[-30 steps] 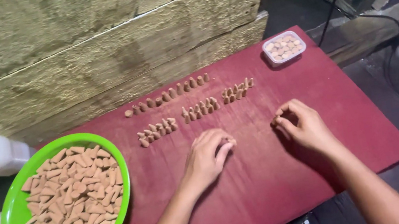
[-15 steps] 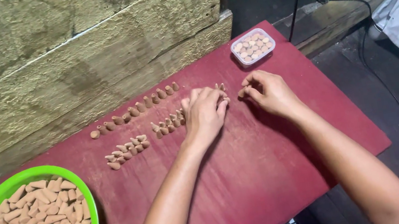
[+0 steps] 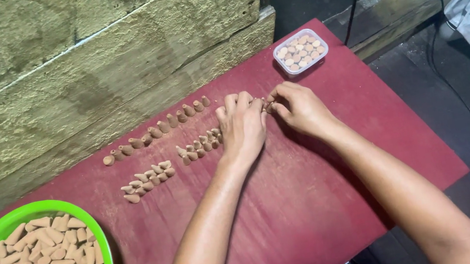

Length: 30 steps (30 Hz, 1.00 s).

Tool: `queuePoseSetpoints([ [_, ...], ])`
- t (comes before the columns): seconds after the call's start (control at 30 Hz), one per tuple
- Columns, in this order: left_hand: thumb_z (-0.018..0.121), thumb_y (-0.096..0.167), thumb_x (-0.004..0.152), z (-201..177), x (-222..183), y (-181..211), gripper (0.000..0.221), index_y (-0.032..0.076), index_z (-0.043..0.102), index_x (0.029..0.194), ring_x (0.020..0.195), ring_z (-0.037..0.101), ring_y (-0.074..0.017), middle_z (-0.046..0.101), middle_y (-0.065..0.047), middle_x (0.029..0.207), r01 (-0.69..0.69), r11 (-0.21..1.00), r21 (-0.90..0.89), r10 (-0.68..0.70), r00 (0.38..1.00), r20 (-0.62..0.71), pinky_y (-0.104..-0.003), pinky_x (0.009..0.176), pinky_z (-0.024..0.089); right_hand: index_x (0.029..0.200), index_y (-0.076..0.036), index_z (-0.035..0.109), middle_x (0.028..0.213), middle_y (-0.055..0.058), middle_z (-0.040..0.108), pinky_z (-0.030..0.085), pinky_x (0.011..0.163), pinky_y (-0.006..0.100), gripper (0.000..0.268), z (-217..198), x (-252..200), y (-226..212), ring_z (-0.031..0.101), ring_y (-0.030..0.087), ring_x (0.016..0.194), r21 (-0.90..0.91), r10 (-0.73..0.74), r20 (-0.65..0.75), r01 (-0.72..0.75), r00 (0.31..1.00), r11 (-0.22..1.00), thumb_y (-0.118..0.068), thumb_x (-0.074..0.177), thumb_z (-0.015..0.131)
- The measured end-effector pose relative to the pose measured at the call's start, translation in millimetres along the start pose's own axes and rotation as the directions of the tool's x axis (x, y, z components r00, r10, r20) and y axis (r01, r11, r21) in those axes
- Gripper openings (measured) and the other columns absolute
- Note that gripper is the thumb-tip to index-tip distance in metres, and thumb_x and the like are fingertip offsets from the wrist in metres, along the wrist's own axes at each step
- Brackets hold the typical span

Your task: Arranging small incense cones from a bowl into neat rows on a table

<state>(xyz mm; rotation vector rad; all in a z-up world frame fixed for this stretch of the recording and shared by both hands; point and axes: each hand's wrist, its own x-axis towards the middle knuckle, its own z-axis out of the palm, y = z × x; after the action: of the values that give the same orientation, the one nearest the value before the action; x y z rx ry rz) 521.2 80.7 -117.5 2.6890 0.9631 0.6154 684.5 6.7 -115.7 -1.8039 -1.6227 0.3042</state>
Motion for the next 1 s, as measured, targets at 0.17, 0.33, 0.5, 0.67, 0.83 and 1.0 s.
queuePoseSetpoints([
  [0.17,0.071,0.025,0.087,1.6,-0.3,0.6,0.007,0.02,0.068,0.091,0.115,0.05,-0.0261,0.053,0.001,0.096,0.004,1.0,0.007,-0.004,1.0,0.007,-0.046,0.091,0.041,0.1,-0.013,0.069,0.091,0.011,0.068,0.056,0.084,0.049,0.014,1.7,0.4,-0.1,0.07,0.037,0.096,0.003,-0.005,-0.003,0.005,1.0,1.0,-0.012,0.088,0.074],
  [0.33,0.071,0.024,0.086,-1.2,-1.1,0.8,0.008,0.018,0.067,0.09,0.115,0.049,-0.0266,0.053,0.0,0.097,0.0,1.0,0.023,-0.001,1.0,0.003,-0.046,0.09,0.041,0.101,-0.012,0.069,0.091,0.011,0.068,0.056,0.084,0.049,0.014,5.6,2.6,3.9,0.07,0.037,0.097,0.01,-0.004,-0.002,0.004,1.0,1.0,-0.012,0.088,0.074],
  [0.5,0.073,0.024,0.085,-1.6,-1.3,-2.1,0.014,0.019,0.067,0.096,0.115,0.049,-0.0274,0.052,0.0,0.098,0.011,1.0,0.007,-0.011,1.0,0.015,-0.046,0.091,0.041,0.101,-0.012,0.069,0.092,0.012,0.068,0.056,0.085,0.05,0.014,7.1,3.1,4.7,0.069,0.038,0.098,0.023,0.024,0.005,-0.024,1.0,0.999,-0.01,0.088,0.073],
  [0.67,0.075,0.024,0.084,0.1,-3.5,-1.3,0.017,0.02,0.066,0.097,0.116,0.049,-0.0279,0.052,0.0,0.099,0.006,1.0,0.0,-0.006,1.0,0.018,-0.046,0.091,0.041,0.103,-0.013,0.069,0.092,0.012,0.069,0.056,0.085,0.05,0.017,8.1,-0.9,2.0,0.07,0.036,0.099,0.04,0.049,-0.001,-0.049,0.999,0.998,-0.01,0.087,0.073],
  [0.83,0.076,0.023,0.083,-2.2,-4.3,0.2,0.019,0.02,0.066,0.099,0.114,0.05,-0.0273,0.053,0.0,0.099,0.014,1.0,-0.012,-0.014,1.0,-0.004,-0.045,0.09,0.042,0.106,-0.013,0.069,0.091,0.011,0.071,0.056,0.086,0.049,0.021,7.2,-4.7,3.2,0.071,0.035,0.1,0.068,0.074,-0.009,-0.073,0.997,0.995,-0.008,0.086,0.073],
  [1.0,0.076,0.022,0.083,1.5,-7.3,-5.2,0.02,0.022,0.066,0.1,0.115,0.05,-0.0269,0.054,0.001,0.1,0.001,0.999,-0.05,-0.002,1.0,-0.025,-0.044,0.09,0.042,0.11,-0.012,0.07,0.093,0.011,0.073,0.056,0.087,0.049,0.025,2.6,-6.3,3.7,0.071,0.035,0.101,0.07,0.108,-0.008,-0.107,0.994,0.992,-0.008,0.086,0.073],
])
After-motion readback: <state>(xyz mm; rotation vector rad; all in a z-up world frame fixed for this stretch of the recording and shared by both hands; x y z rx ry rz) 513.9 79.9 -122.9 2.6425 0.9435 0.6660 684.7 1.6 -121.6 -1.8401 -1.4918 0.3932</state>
